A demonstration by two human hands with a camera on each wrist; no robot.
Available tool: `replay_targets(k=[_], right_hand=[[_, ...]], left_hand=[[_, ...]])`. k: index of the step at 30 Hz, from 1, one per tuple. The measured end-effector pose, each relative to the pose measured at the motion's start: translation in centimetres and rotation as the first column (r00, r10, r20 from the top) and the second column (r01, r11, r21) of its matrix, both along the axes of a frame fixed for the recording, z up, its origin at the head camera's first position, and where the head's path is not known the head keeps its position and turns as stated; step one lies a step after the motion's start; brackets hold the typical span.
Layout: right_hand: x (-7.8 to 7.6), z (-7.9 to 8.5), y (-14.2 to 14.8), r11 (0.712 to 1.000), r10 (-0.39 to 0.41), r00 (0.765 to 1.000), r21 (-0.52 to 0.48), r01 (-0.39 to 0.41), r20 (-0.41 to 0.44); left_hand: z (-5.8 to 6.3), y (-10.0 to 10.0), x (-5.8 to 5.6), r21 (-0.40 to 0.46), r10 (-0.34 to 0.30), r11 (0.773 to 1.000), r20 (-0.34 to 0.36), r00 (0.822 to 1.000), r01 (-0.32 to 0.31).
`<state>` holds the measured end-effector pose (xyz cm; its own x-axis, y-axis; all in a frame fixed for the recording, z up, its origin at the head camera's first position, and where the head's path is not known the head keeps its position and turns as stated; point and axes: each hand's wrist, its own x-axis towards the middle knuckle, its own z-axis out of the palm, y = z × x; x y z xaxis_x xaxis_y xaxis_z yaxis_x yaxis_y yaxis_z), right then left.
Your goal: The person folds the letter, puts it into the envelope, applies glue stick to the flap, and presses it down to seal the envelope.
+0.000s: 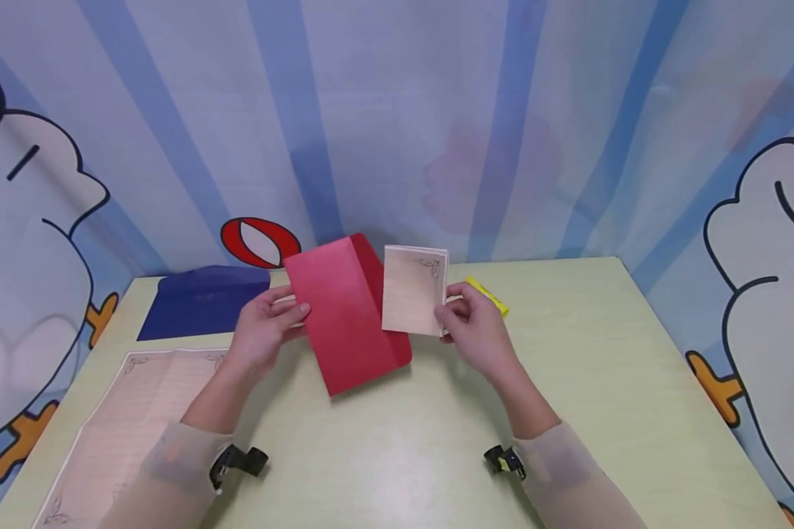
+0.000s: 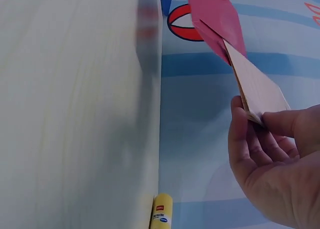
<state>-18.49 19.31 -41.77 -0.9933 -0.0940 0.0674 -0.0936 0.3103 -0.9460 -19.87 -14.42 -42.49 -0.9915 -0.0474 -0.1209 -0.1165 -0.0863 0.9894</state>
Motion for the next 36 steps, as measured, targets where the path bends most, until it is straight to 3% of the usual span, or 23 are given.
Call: replay_targets(k=[5, 13, 21, 28, 36], right_hand=[[0.2, 0.2, -0.3, 0.996, -0.054, 0.995, 0.062, 0.059, -0.081], [0.8, 0.6, -0.7, 0.981, -0.052, 0.992, 0.181, 0.072, -0.114], [1.3, 1.0, -1.4, 0.938, -0.036, 0.979, 0.332, 0.103, -0.201], [1.8, 1.1, -2.0, 0.908, -0.045, 0.96, 0.39, 0.155, -0.276], [2.1, 1.0, -2.4, 0.896, -0.013, 0.946, 0.417, 0.155, -0.323]], left_hand=[[0.8, 0.7, 0.6, 0.043, 0.007, 0.999, -0.026, 1.0, -0.006], [1.1, 1.8, 0.8, 0.101, 0.027, 0.995, -0.021, 0.999, -0.024], [0.7, 2.6, 1.1, 0.143, 0.011, 0.99, -0.015, 1.0, -0.009], [0.7, 2.9, 1.3, 0.155, -0.011, 0.988, -0.006, 1.0, 0.012], [0.6, 2.9, 1.5, 0.128, -0.058, 0.99, 0.017, 0.998, 0.056]])
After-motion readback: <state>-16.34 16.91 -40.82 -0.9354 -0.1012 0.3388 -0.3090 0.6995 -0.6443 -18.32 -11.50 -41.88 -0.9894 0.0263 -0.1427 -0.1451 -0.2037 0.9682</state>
